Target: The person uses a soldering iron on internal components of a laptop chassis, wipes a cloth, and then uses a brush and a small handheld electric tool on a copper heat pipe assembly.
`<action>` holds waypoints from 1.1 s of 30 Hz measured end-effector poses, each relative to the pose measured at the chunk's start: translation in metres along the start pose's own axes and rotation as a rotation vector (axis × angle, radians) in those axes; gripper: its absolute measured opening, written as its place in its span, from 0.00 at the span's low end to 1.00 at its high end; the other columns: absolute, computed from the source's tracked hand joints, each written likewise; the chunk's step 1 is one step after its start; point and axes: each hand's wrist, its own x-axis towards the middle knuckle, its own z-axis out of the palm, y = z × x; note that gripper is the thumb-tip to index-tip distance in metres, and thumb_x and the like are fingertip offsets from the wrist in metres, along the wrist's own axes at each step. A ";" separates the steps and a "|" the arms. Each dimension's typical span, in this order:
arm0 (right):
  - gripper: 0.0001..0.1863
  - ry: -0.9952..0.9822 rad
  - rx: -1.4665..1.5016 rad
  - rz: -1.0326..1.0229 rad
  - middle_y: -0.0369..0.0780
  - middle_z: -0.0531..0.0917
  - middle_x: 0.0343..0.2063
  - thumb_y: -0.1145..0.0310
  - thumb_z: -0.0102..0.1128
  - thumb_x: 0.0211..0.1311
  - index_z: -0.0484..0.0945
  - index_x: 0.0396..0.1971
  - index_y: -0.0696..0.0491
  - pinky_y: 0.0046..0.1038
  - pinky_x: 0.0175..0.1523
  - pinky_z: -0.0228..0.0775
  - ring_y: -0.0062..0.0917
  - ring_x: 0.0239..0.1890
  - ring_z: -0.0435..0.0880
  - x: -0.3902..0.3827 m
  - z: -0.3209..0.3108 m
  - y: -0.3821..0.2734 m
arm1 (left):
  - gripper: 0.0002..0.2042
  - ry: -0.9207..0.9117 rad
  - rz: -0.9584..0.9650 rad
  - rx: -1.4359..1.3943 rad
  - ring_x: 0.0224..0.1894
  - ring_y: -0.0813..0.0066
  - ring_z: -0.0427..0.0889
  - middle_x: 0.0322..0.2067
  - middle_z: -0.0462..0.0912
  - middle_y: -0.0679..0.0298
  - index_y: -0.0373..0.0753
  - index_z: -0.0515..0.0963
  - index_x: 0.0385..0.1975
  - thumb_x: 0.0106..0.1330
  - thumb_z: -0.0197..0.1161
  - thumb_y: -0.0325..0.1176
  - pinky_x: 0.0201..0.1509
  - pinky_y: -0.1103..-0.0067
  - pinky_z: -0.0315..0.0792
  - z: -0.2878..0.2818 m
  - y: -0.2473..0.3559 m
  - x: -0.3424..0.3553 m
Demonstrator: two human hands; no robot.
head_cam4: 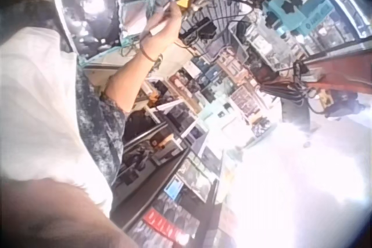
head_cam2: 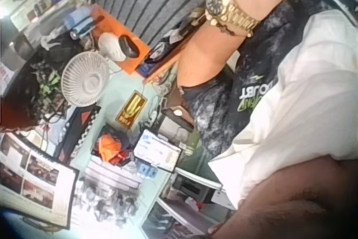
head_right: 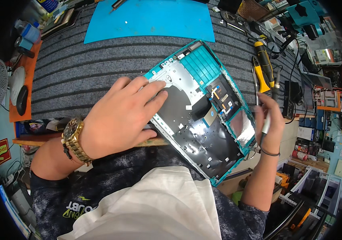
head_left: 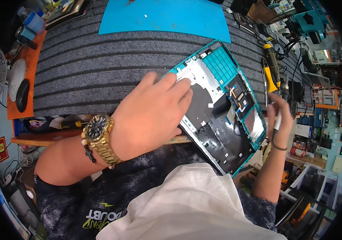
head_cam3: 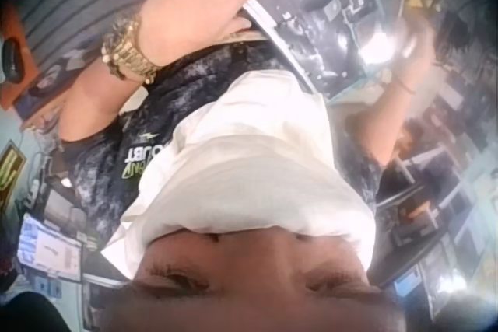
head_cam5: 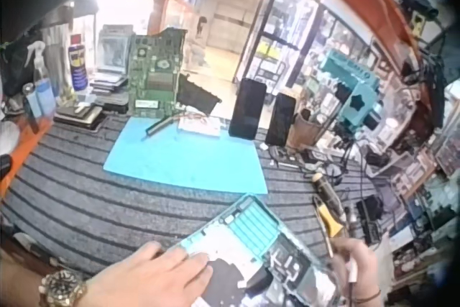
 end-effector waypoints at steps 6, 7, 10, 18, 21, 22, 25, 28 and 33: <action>0.35 0.264 0.282 -0.056 0.38 0.85 0.45 0.44 0.51 0.92 0.73 0.78 0.58 0.25 0.46 0.76 0.20 0.38 0.80 0.033 -0.036 -0.004 | 0.48 0.127 -0.058 -0.008 0.64 0.53 0.77 0.74 0.76 0.47 0.27 0.78 0.70 0.56 0.83 0.57 0.69 0.62 0.72 0.018 0.006 0.004; 0.40 0.273 0.367 -0.010 0.37 0.84 0.45 0.39 0.52 0.89 0.73 0.79 0.59 0.27 0.45 0.77 0.20 0.38 0.80 0.040 -0.040 -0.004 | 0.50 0.151 -0.070 -0.008 0.65 0.52 0.77 0.74 0.76 0.44 0.25 0.77 0.71 0.56 0.83 0.59 0.70 0.62 0.72 0.020 0.008 0.006; 0.43 0.294 0.530 -0.035 0.39 0.84 0.46 0.36 0.55 0.87 0.72 0.79 0.61 0.28 0.43 0.78 0.21 0.37 0.80 0.062 -0.046 0.002 | 0.53 0.116 -0.105 0.024 0.66 0.51 0.76 0.74 0.75 0.41 0.23 0.76 0.71 0.55 0.83 0.61 0.72 0.62 0.72 0.022 0.014 0.010; 0.24 0.018 0.558 0.059 0.49 0.84 0.62 0.64 0.61 0.88 0.77 0.74 0.61 0.36 0.62 0.86 0.35 0.59 0.93 0.069 0.034 -0.016 | 0.57 -0.011 -0.097 0.123 0.68 0.51 0.75 0.75 0.74 0.41 0.22 0.75 0.72 0.49 0.85 0.63 0.74 0.63 0.73 0.017 0.014 0.012; 0.24 -0.008 0.556 0.060 0.48 0.83 0.62 0.65 0.62 0.87 0.77 0.73 0.61 0.37 0.64 0.85 0.37 0.60 0.93 0.061 0.054 -0.019 | 0.58 0.013 -0.097 0.088 0.68 0.51 0.75 0.75 0.74 0.41 0.22 0.75 0.72 0.49 0.85 0.63 0.73 0.63 0.73 0.018 0.011 0.013; 0.24 -0.011 0.560 0.060 0.48 0.83 0.62 0.65 0.62 0.87 0.77 0.73 0.61 0.37 0.64 0.85 0.37 0.60 0.93 0.059 0.056 -0.020 | 0.57 0.018 -0.096 0.074 0.68 0.51 0.75 0.75 0.74 0.41 0.23 0.75 0.72 0.48 0.85 0.63 0.73 0.63 0.73 0.017 0.011 0.014; 0.24 0.015 0.610 0.068 0.48 0.82 0.63 0.67 0.63 0.86 0.77 0.73 0.63 0.36 0.65 0.85 0.37 0.59 0.93 0.050 0.060 -0.025 | 0.57 0.036 -0.069 0.039 0.67 0.51 0.76 0.74 0.74 0.41 0.23 0.75 0.72 0.48 0.86 0.62 0.73 0.63 0.74 0.015 0.005 0.012; 0.24 0.021 0.509 0.010 0.49 0.82 0.63 0.67 0.63 0.85 0.77 0.73 0.63 0.35 0.65 0.85 0.37 0.58 0.94 0.045 0.057 -0.025 | 0.57 0.080 -0.060 0.014 0.66 0.50 0.76 0.74 0.74 0.41 0.23 0.75 0.72 0.48 0.85 0.62 0.72 0.62 0.74 0.017 0.003 0.012; 0.24 0.035 0.455 -0.002 0.50 0.82 0.64 0.67 0.63 0.85 0.76 0.73 0.63 0.34 0.63 0.85 0.37 0.57 0.94 0.037 0.054 -0.019 | 0.55 0.069 -0.097 -0.053 0.65 0.49 0.77 0.73 0.75 0.39 0.22 0.76 0.70 0.52 0.83 0.64 0.71 0.61 0.75 0.011 0.008 0.023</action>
